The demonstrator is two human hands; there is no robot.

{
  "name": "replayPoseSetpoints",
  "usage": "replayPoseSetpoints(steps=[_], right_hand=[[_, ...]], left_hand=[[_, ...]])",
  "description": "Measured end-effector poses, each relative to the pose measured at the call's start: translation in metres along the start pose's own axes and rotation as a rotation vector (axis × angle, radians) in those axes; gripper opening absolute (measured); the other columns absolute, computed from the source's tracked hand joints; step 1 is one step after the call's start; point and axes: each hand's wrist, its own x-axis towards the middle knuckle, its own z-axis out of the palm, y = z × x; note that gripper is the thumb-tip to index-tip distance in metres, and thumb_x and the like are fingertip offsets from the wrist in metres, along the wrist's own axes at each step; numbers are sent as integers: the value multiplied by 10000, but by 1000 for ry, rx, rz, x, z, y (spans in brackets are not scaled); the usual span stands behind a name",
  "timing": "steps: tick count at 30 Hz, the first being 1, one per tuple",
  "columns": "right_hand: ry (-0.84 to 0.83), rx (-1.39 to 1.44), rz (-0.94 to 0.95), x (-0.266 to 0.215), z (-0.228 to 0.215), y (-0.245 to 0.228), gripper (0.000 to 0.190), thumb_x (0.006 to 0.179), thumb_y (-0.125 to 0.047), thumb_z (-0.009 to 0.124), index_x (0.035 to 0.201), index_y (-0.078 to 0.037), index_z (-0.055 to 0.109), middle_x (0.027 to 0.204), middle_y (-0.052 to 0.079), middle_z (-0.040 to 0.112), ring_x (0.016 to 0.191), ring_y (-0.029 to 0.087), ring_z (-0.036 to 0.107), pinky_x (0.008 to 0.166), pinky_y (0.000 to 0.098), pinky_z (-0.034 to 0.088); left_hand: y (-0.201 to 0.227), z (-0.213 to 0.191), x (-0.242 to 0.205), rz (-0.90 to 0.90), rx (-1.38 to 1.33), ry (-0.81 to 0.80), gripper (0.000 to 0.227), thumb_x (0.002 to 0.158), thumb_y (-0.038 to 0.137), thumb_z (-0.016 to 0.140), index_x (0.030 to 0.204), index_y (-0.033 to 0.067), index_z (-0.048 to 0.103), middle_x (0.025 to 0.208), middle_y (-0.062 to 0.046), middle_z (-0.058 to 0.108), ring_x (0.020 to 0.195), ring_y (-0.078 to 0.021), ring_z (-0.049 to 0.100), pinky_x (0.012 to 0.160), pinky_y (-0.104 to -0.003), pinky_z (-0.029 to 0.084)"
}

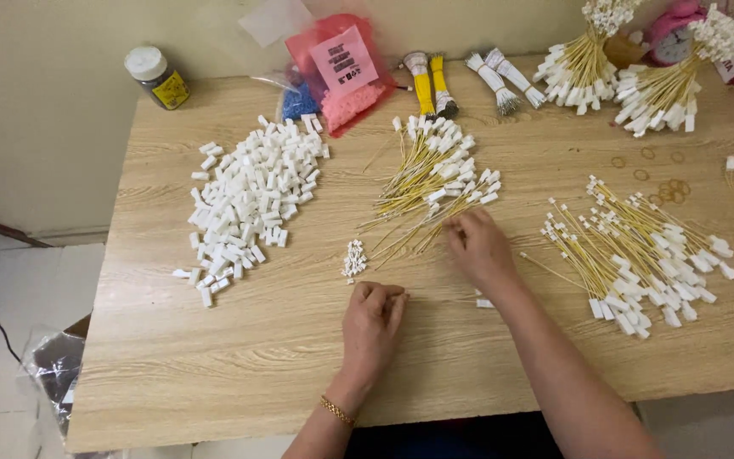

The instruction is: Assembling small wire components by sliding white plastic sleeves onto thin wires.

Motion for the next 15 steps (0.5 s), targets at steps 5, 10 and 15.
replayPoseSetpoints(steps=[5, 10, 15], right_hand=[[98, -41, -108, 28, 16, 17, 198, 811, -27, 614, 985, -96, 680, 934, 128, 603, 963, 358, 629, 838, 433, 505], [99, -149, -74, 24, 20, 19, 256, 792, -63, 598, 1012, -154, 691, 981, 114, 595, 973, 355, 627, 864, 437, 500], [147, -160, -85, 18, 28, 48, 239, 756, -74, 650, 957, -189, 709, 991, 65, 616, 991, 324, 637, 888, 414, 490]], left_hand=[[2, 4, 38, 194, 232, 115, 128, 773, 204, 764, 838, 127, 684, 816, -44, 596, 748, -252, 655, 640, -348, 535], [-17, 25, 72, 278, 609, 90, 255, 682, 345, 789, 835, 168, 689, 813, -38, 584, 796, -251, 597, 676, -388, 466], [-19, 33, 80, 120, 758, -40, 187, 827, 340, 638, 846, 159, 682, 870, -28, 606, 903, -245, 599, 735, -374, 452]])
